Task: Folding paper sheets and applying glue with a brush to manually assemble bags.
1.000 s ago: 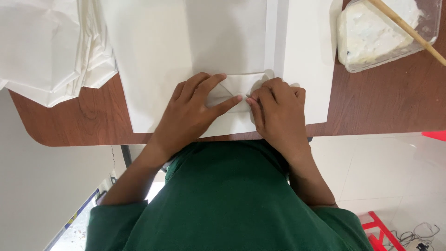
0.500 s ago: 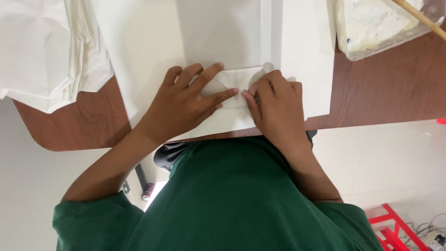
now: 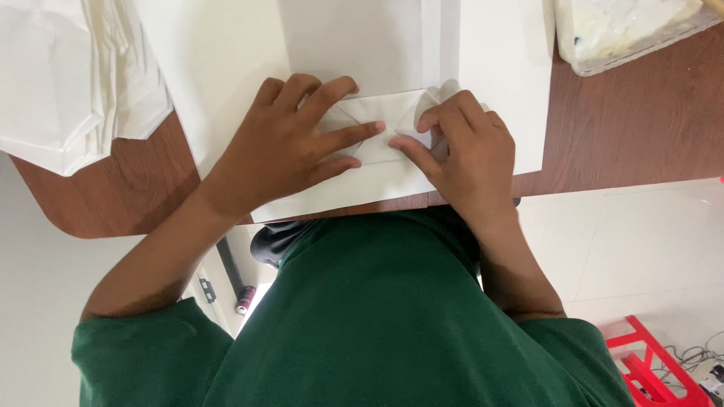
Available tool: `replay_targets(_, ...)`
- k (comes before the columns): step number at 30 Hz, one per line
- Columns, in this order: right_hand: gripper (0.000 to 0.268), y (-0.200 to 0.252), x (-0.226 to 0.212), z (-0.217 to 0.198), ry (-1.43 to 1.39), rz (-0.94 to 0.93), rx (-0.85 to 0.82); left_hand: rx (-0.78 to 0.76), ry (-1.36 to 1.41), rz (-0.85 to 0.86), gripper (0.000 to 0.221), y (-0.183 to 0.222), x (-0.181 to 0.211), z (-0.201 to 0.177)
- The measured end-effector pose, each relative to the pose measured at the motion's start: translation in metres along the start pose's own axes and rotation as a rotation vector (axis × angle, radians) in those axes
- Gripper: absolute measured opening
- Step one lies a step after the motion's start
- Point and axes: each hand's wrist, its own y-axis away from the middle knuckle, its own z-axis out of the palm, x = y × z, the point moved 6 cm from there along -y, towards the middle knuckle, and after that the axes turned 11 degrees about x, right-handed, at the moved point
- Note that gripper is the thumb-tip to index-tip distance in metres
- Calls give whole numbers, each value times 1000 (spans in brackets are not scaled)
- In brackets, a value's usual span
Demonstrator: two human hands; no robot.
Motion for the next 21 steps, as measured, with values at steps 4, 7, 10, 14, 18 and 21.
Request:
replay_targets(4,33,-3,4,-12,-145,129,-168,-16,31,22,56,0,-2,3)
replay_targets(7,39,-4,3,-6,-75,89,-162,-3,60,14,52,-4,-4,0)
replay_targets(10,63,-4,-4,3,99,7,-111,12,59,25,56,-6,-4,-1)
replay_targets(14,38,-16,-3,-8,-36,108,-262,-14,132,5,54,-4,-8,2)
replay_targets(18,18,-19,-2,-14,-107,122,-276,19,198,-14,49,-1,-9,6)
replay_targets(21,7,-20,-3,-7,-53,124,-271,58,164,31,45,0,-11,7)
